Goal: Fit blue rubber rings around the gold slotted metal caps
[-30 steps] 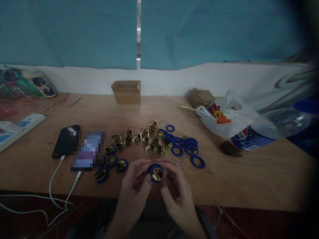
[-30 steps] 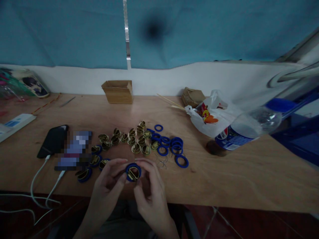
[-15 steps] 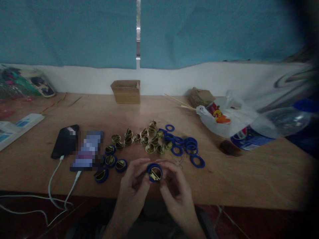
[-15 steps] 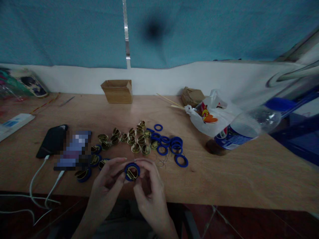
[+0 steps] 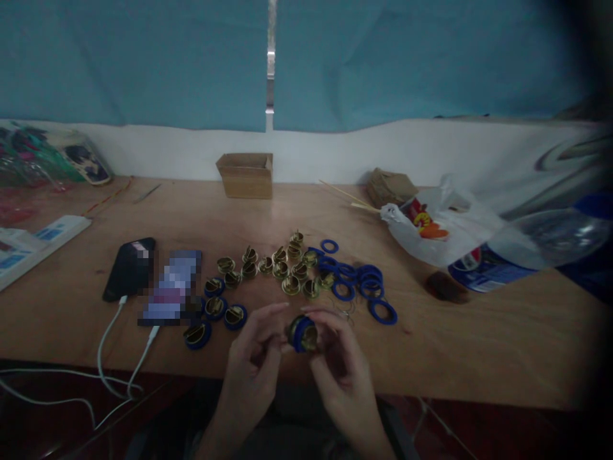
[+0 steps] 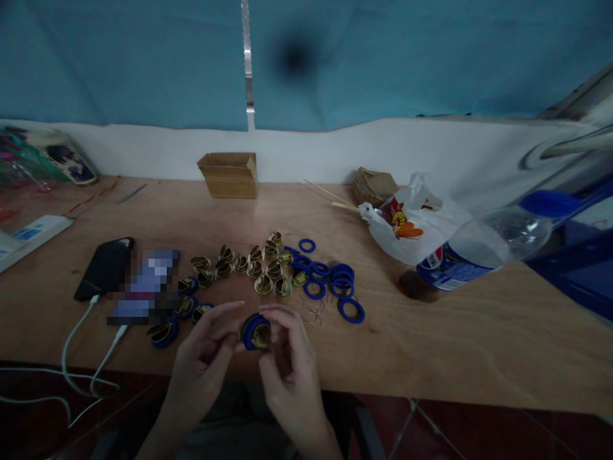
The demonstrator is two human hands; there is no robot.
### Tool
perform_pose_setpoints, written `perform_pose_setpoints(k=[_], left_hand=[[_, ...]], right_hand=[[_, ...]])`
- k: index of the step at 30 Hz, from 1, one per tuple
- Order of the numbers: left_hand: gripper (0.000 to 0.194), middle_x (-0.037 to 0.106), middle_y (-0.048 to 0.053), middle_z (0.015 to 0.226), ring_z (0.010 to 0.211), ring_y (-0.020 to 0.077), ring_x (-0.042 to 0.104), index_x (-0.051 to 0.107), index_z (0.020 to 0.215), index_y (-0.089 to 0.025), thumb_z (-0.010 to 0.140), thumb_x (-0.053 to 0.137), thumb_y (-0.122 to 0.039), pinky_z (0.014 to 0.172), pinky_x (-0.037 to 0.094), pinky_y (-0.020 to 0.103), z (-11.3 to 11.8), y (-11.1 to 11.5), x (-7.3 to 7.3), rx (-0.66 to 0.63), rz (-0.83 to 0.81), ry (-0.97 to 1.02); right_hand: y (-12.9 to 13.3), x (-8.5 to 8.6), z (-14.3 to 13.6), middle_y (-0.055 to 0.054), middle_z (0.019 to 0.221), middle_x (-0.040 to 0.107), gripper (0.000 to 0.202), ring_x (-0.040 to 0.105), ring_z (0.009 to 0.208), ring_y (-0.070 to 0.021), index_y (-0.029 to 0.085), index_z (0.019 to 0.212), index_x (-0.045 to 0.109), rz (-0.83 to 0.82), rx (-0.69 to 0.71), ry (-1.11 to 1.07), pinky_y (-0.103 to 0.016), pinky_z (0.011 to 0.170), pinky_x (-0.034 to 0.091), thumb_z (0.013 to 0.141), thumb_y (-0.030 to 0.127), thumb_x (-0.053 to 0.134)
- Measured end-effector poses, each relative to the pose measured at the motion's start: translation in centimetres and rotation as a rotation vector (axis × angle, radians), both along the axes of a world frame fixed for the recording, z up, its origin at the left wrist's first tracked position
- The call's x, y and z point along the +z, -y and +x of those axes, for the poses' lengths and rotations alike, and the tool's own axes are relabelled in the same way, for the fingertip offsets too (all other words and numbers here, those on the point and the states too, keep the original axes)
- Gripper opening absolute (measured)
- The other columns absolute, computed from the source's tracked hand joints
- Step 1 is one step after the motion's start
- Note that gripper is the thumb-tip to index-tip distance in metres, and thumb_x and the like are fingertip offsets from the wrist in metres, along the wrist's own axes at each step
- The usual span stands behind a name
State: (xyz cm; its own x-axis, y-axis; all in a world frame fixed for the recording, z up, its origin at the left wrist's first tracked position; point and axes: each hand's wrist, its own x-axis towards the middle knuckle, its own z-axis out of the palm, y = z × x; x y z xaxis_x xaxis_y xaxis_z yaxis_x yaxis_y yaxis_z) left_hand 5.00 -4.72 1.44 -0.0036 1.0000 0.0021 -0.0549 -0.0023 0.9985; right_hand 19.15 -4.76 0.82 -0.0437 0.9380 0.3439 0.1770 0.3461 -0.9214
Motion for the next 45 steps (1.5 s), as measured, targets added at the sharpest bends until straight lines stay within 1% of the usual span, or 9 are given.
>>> perform_pose_setpoints(k=[3,7,14,18,23,28,37,42,45], left_hand=[[0.036,0.066,0.004,0.125,0.114,0.0174,0.063,0.056,0.124,-0.026,0.091,0.05,-0.014,0.093,0.052,0.023,-0.1,0.3,0.6,-0.03,0.02,-0.012],[0.028,0.069,0.006,0.12,0.111,0.0172,0.064,0.061,0.117,-0.023,0.091,0.051,-0.019,0.094,0.052,0.024,0.1,0.4,1.2,-0.048,0.014,0.053],[0.026,0.069,0.008,0.119,0.112,0.0212,0.064,0.065,0.114,-0.021,0.09,0.057,-0.023,0.094,0.053,0.029,0.1,0.3,0.6,-0.103,-0.044,0.052],[0.027,0.072,0.009,0.113,0.099,0.0207,0.07,0.063,0.115,-0.019,0.089,0.06,-0.026,0.083,0.057,0.028,0.0,0.2,0.3,-0.153,-0.114,0.105],[0.029,0.075,0.009,0.101,0.08,0.0175,0.072,0.062,0.113,-0.016,0.087,0.062,-0.03,0.073,0.059,0.028,-0.3,-0.1,0.7,-0.169,-0.233,0.191],[0.033,0.077,0.01,0.089,0.075,0.0182,0.072,0.064,0.109,-0.013,0.084,0.066,-0.033,0.071,0.059,0.03,-0.7,-0.3,0.7,-0.209,-0.293,0.278],[0.028,0.078,0.008,0.084,0.073,0.0185,0.074,0.063,0.107,-0.014,0.084,0.067,-0.031,0.073,0.06,0.032,-0.9,-0.2,0.3,-0.233,-0.321,0.351],[0.026,0.077,0.008,0.084,0.07,0.0178,0.073,0.063,0.101,-0.014,0.082,0.068,-0.031,0.067,0.06,0.03,-0.6,-0.3,0.5,-0.191,-0.292,0.321],[0.021,0.077,0.007,0.085,0.071,0.0173,0.072,0.063,0.099,-0.015,0.081,0.067,-0.025,0.066,0.059,0.028,-0.3,-0.4,0.7,-0.148,-0.227,0.278]], right_hand=[[0.2,0.3,0.1,-0.004,0.116,0.056,0.047,0.056,0.109,-0.0179,0.029,0.12,0.052,0.016,0.007,0.019,-0.028,0.086,0.049,0.082,0.002,0.046],[0.0,0.5,0.3,-0.004,0.114,0.059,0.038,0.059,0.106,-0.0172,0.029,0.118,0.054,0.022,-0.011,0.046,-0.028,0.088,0.049,0.087,0.007,0.048],[-0.6,0.8,1.4,-0.002,0.104,0.069,0.026,0.067,0.092,-0.0138,0.028,0.113,0.059,-0.098,0.015,-0.018,-0.024,0.082,0.054,0.091,0.014,0.051],[-1.1,1.7,1.8,-0.001,0.094,0.072,0.021,0.069,0.085,-0.0138,0.025,0.108,0.061,-0.121,0.045,-0.008,-0.025,0.077,0.055,0.091,0.016,0.053],[-1.7,2.1,1.9,-0.001,0.088,0.073,0.018,0.069,0.077,-0.0137,0.024,0.102,0.064,-0.111,0.038,0.033,-0.024,0.069,0.055,0.088,0.016,0.057],[-1.8,2.0,1.9,-0.001,0.09,0.073,0.016,0.07,0.081,-0.014,0.024,0.1,0.065,-0.114,0.06,0.011,-0.025,0.072,0.056,0.087,0.016,0.059],[-1.7,2.1,2.1,-0.003,0.093,0.073,0.014,0.071,0.084,-0.0173,0.023,0.098,0.067,-0.089,0.067,0.026,-0.03,0.075,0.058,0.088,0.017,0.059],[-1.5,1.7,1.9,-0.006,0.115,0.067,0.021,0.069,0.093,-0.018,0.025,0.108,0.062,-0.085,0.031,0.004,-0.033,0.081,0.057,0.089,0.019,0.058],[-1.0,1.6,1.7,-0.004,0.108,0.066,0.021,0.067,0.09,-0.0176,0.025,0.111,0.06,-0.115,0.024,0.076,-0.032,0.08,0.054,0.09,0.02,0.056]])
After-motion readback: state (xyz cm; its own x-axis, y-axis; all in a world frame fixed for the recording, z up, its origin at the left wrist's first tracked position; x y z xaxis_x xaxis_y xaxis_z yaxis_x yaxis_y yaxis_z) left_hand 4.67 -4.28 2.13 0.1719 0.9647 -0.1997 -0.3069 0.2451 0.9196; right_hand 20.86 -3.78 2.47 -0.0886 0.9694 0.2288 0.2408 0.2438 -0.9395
